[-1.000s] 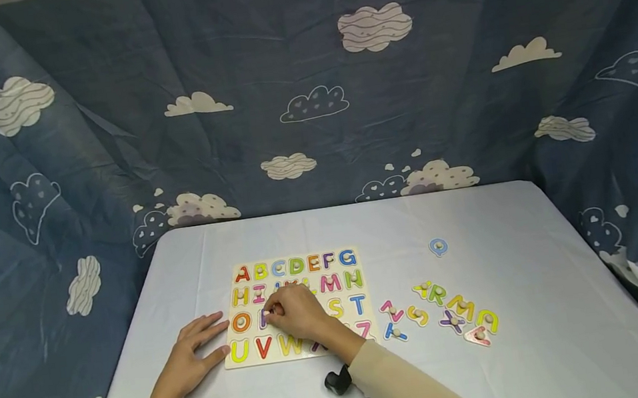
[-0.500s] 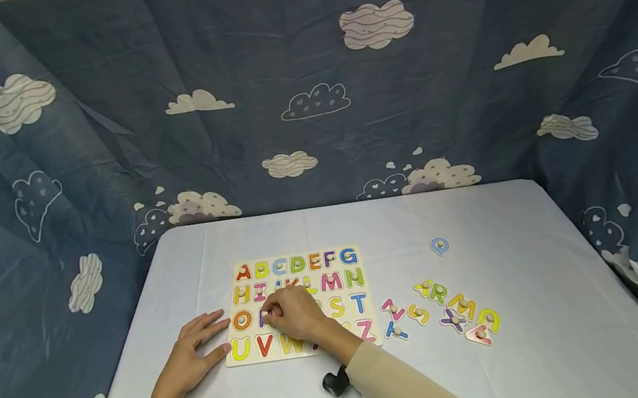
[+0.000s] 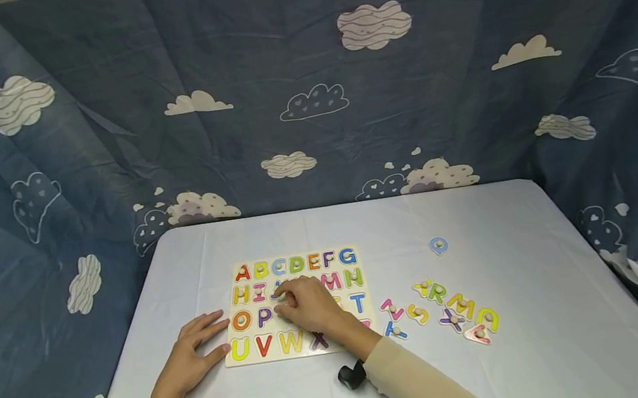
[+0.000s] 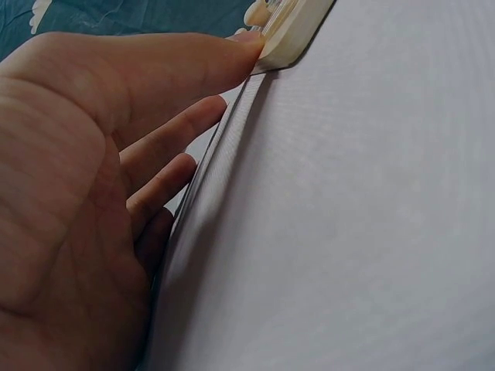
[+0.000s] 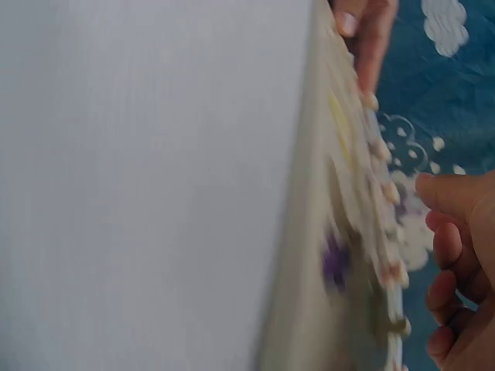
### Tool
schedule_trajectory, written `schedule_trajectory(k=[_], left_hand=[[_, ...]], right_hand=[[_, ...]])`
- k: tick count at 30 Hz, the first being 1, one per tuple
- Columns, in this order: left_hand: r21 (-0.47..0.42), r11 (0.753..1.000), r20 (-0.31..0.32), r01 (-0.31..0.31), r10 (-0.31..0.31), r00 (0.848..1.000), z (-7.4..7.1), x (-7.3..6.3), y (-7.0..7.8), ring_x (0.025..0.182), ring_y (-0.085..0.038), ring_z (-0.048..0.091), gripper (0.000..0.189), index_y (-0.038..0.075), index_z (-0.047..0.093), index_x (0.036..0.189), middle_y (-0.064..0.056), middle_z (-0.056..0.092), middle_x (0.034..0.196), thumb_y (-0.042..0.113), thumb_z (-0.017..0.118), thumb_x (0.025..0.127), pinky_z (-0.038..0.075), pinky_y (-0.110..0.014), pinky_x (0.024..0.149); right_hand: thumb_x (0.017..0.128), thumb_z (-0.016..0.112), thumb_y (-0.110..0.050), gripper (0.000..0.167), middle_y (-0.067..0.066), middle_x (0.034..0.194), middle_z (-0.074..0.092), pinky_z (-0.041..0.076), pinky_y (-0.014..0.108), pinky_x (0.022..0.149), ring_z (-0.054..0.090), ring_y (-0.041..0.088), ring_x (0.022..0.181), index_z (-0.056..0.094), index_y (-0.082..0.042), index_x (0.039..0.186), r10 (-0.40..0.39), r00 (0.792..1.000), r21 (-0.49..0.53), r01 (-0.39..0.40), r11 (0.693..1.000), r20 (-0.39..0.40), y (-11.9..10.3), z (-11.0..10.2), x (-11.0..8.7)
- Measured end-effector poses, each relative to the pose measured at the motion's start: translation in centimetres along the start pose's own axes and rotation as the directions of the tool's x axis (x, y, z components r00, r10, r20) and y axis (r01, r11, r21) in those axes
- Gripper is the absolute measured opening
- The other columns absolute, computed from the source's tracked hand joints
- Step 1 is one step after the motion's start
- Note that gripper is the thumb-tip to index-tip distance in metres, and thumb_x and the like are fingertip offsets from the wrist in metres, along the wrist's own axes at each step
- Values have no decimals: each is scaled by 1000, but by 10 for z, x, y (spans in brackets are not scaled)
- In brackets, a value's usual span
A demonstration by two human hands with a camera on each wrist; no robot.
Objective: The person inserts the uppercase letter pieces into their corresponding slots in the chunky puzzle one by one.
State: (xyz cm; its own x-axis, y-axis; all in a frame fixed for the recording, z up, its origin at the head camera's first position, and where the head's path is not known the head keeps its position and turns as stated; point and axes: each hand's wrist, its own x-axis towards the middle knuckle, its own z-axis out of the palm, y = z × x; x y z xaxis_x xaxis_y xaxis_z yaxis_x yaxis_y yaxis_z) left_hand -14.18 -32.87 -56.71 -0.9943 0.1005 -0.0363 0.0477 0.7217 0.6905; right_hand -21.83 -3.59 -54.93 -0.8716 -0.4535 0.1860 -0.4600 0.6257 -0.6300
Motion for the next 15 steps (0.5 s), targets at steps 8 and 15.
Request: schedule_trajectory(k=[8,15], left_hand=[[3,1000,-3,-4,4,1000,-2,-3,0,152,-39,27,52,14,69,136,-8,50,157,28,82,88,23,-74,118],[2,999,-7,-40,40,999,0,-2,2,151,-41,27,51,11,69,135,-12,51,156,26,82,88,23,-74,118]], right_hand=[[91,80,-28,23,-9,63,54,43,27,67,49,9,67,78,-15,110,68,992,18,-66,998,-106,25,-47,-13],[91,80,-27,26,-7,67,53,37,26,60,46,12,67,78,-12,113,166,961,-4,-171,985,-220,61,-93,-31]])
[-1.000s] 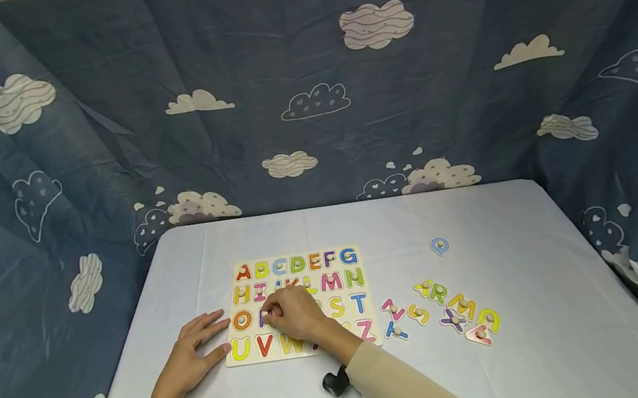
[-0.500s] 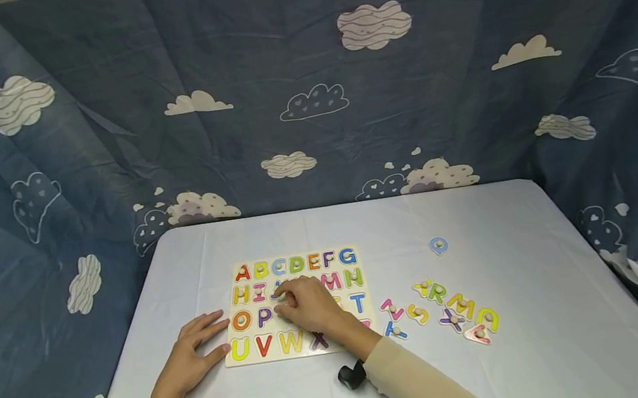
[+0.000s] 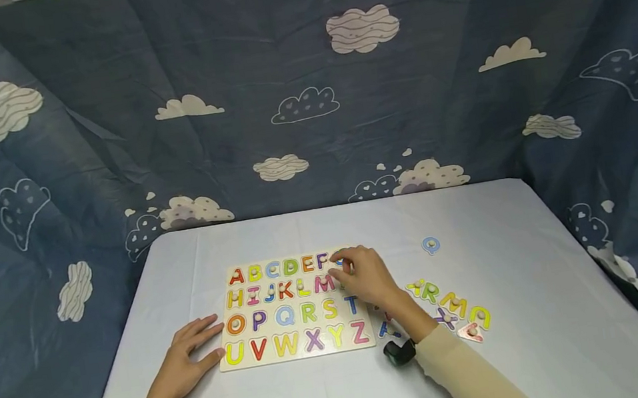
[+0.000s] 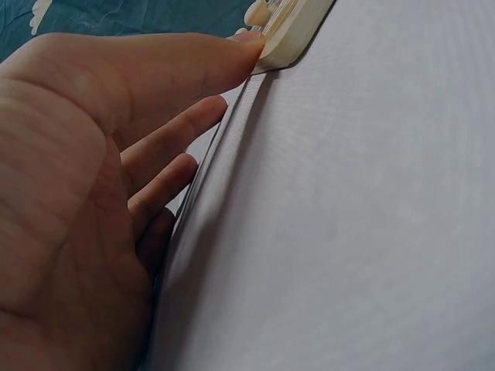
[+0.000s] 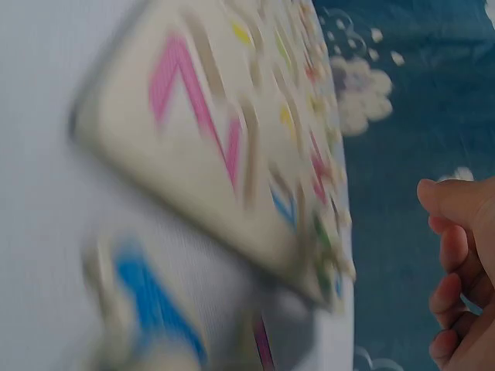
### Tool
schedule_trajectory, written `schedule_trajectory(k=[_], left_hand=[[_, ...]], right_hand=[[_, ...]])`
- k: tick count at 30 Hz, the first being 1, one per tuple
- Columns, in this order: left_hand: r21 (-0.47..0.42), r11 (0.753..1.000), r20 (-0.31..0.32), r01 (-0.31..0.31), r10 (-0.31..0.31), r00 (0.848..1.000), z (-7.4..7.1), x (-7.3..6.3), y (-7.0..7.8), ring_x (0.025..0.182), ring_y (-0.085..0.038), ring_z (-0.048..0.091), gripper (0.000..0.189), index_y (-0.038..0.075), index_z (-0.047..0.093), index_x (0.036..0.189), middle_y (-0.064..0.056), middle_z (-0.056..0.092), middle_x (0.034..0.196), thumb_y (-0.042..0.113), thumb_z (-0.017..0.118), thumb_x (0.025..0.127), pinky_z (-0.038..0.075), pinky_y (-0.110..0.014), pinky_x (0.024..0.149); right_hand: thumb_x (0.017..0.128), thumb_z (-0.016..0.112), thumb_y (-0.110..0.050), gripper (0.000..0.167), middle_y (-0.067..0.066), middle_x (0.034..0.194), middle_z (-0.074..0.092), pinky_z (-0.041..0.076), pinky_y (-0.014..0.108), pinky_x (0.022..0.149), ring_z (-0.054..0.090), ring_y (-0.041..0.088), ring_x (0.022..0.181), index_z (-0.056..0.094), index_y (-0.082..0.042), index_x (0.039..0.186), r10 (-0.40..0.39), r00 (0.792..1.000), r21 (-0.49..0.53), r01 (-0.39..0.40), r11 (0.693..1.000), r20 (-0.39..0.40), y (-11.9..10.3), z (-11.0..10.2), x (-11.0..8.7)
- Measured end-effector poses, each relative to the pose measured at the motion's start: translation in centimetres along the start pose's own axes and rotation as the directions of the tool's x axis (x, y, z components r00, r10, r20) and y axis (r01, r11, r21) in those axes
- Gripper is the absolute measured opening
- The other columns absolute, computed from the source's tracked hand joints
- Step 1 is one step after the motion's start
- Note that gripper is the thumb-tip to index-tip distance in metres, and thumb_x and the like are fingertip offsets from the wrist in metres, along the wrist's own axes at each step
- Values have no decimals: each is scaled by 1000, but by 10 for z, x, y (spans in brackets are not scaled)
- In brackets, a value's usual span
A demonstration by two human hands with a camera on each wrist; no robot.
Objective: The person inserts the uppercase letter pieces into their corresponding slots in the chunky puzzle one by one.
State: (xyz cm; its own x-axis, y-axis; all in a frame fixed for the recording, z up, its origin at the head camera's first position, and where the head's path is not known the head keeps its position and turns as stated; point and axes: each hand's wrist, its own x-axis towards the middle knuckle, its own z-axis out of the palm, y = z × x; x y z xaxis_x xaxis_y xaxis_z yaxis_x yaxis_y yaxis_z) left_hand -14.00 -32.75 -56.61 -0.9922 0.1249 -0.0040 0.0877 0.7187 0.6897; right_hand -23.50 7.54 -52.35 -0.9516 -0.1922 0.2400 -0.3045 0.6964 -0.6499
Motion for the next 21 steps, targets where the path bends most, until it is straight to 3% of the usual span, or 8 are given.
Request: schedule_trajectory(k=[13,21], left_hand=[[-5,1000,1,17,-17,1000,3,-1,-4,151,-40,27,51,12,70,134,-10,52,156,26,83,87,22,-74,118],[5,1000,0,26,-26,1000,2,0,-3,152,-39,27,51,14,69,135,-9,51,157,28,82,88,21,-74,118]], right_hand=[[93,78,-29,30,3,73,57,36,33,65,48,21,70,77,-9,115,89,988,-147,-107,983,-129,72,-85,7],[94,76,-29,33,6,73,57,36,32,58,48,21,65,75,-4,116,208,964,-184,-238,954,-168,118,-112,2]])
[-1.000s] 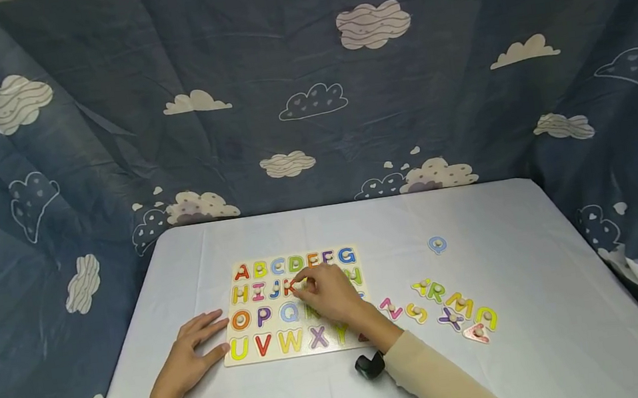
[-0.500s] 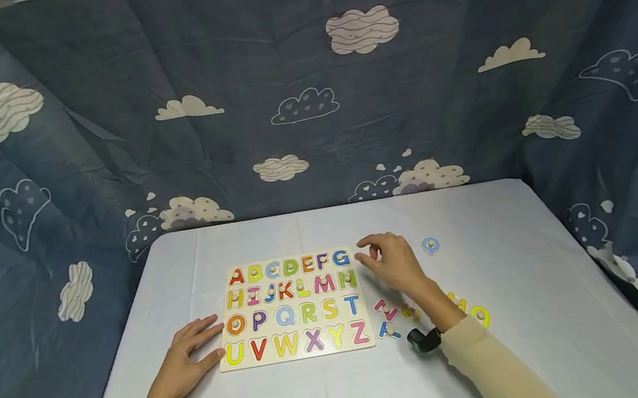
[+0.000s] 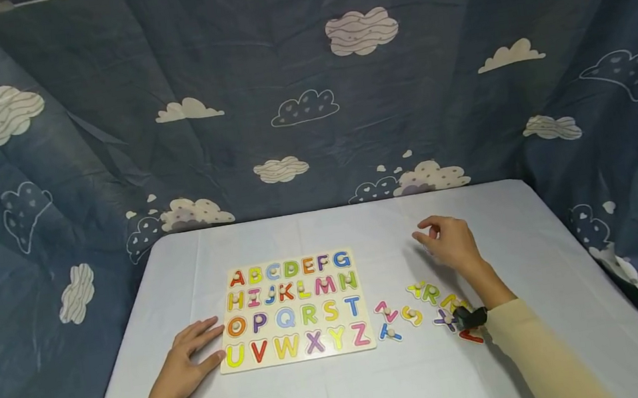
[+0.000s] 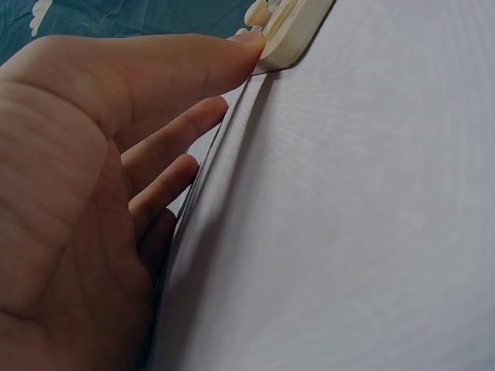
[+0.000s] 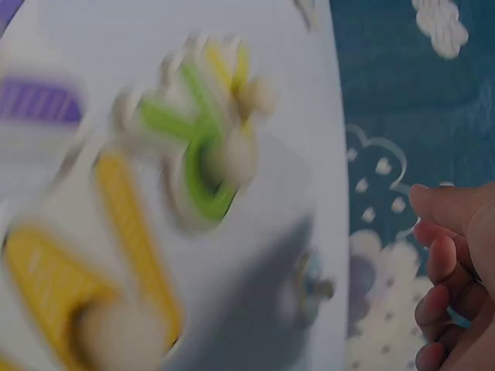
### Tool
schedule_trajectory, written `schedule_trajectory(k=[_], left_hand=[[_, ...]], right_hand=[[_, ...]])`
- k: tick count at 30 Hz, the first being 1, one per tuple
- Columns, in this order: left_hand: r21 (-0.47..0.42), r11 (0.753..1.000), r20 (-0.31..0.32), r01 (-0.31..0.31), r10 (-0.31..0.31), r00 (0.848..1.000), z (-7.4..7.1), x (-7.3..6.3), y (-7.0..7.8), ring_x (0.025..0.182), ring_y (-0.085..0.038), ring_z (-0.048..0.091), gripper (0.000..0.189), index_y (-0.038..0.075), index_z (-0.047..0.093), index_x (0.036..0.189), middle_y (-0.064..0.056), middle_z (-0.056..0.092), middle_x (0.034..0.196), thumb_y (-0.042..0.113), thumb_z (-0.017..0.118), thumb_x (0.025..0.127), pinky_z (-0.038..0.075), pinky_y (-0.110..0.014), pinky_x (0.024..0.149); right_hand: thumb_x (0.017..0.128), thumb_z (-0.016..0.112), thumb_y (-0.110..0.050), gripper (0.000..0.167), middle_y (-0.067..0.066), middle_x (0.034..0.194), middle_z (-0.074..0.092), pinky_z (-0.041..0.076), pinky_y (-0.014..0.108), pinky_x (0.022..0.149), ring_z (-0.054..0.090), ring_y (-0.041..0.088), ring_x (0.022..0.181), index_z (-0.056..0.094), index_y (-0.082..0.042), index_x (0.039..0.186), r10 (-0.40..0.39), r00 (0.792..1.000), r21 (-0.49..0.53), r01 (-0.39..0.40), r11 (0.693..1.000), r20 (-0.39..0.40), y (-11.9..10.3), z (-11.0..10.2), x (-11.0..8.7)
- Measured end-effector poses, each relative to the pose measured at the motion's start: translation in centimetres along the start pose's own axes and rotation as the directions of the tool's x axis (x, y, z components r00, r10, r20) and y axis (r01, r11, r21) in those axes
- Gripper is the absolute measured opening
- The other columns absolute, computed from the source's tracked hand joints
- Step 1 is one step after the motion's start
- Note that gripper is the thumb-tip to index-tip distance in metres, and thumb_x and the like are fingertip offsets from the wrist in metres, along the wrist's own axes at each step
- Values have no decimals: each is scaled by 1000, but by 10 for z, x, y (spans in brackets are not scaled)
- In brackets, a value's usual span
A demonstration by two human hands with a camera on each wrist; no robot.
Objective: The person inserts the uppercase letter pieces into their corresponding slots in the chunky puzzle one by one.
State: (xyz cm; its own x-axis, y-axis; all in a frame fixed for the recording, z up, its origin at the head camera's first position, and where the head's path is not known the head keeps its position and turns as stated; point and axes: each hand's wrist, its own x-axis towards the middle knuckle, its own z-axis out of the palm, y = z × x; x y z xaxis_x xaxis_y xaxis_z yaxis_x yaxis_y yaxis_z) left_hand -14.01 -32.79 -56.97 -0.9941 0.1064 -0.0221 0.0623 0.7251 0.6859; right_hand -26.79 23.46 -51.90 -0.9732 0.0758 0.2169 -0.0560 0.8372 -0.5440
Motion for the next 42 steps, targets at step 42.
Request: schedule_trajectory(k=[42], left_hand=[[-24,1000,-7,-18,18,1000,-2,-1,2,151,-39,28,51,12,70,134,-10,52,156,24,83,87,23,-73,118]], right_hand=[[94,75,-27,29,14,93,64,40,32,66,56,28,83,77,-1,107,143,990,2,-143,990,-9,37,11,-9]])
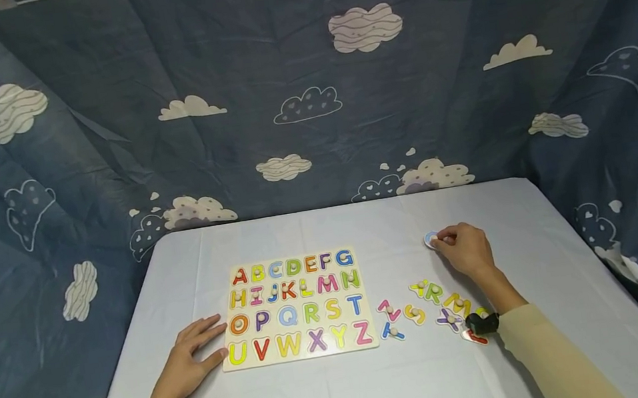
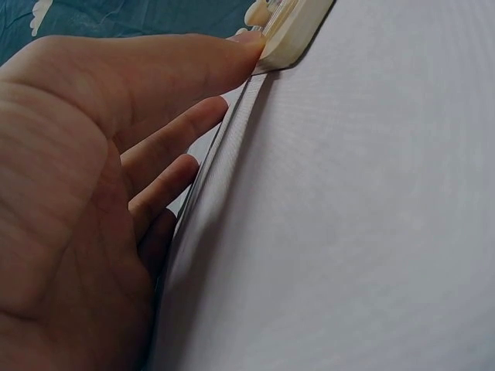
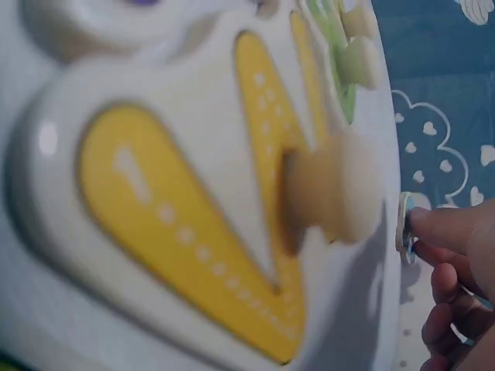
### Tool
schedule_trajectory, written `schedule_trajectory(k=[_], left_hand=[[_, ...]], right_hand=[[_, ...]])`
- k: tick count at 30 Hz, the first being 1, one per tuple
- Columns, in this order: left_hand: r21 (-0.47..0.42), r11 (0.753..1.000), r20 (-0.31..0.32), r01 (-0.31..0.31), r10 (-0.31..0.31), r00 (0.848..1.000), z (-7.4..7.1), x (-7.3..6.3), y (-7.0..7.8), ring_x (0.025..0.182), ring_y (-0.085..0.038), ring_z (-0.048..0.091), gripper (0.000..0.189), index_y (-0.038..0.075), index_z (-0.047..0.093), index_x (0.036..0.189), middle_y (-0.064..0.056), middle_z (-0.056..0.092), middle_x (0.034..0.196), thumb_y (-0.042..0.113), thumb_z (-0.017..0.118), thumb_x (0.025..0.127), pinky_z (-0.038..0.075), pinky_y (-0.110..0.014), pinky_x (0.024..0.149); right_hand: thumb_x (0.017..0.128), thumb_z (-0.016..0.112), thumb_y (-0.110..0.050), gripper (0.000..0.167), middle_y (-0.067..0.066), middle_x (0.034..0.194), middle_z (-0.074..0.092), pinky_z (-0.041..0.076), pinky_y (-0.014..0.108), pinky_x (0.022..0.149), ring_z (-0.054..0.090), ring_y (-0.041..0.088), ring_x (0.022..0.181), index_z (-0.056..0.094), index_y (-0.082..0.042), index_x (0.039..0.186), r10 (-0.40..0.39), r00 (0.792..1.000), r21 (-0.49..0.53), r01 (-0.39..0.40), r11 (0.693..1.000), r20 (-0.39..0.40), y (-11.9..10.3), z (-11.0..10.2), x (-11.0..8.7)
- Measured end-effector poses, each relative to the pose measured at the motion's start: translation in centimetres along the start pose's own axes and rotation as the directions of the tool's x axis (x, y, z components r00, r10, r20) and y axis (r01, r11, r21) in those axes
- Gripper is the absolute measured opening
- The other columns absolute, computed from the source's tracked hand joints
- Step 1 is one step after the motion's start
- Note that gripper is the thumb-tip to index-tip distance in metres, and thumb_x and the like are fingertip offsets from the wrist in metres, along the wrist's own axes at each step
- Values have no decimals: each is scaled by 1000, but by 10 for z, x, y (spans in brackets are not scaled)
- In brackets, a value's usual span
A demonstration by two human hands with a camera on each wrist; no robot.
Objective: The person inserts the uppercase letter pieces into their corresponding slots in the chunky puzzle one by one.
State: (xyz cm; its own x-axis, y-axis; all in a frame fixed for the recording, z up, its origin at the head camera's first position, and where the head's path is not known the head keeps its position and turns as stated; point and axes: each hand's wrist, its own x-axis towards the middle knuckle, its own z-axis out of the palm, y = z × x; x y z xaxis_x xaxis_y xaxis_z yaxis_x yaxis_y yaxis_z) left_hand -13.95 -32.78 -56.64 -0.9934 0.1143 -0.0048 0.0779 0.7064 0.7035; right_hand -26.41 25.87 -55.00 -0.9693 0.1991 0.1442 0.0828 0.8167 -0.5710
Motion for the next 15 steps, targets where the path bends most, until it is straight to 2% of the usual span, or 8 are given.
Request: schedule_trajectory(k=[9,15], left_hand=[[1,999,-19,-34,34,999,-1,-1,2,149,-40,30,50,12,70,133,-12,53,154,26,83,88,25,-73,117],[3,1000,-12,-30,30,999,-1,-1,2,149,-41,30,49,12,70,133,-12,53,154,25,83,87,24,-74,117]], right_hand=[[93,77,-27,28,12,91,63,38,33,66,52,27,81,78,-3,108,-118,993,36,118,992,-7,-43,-5,-11],[91,80,-26,25,8,83,62,36,33,65,50,24,78,80,-6,104,-225,974,58,225,973,-8,-75,1,-22]])
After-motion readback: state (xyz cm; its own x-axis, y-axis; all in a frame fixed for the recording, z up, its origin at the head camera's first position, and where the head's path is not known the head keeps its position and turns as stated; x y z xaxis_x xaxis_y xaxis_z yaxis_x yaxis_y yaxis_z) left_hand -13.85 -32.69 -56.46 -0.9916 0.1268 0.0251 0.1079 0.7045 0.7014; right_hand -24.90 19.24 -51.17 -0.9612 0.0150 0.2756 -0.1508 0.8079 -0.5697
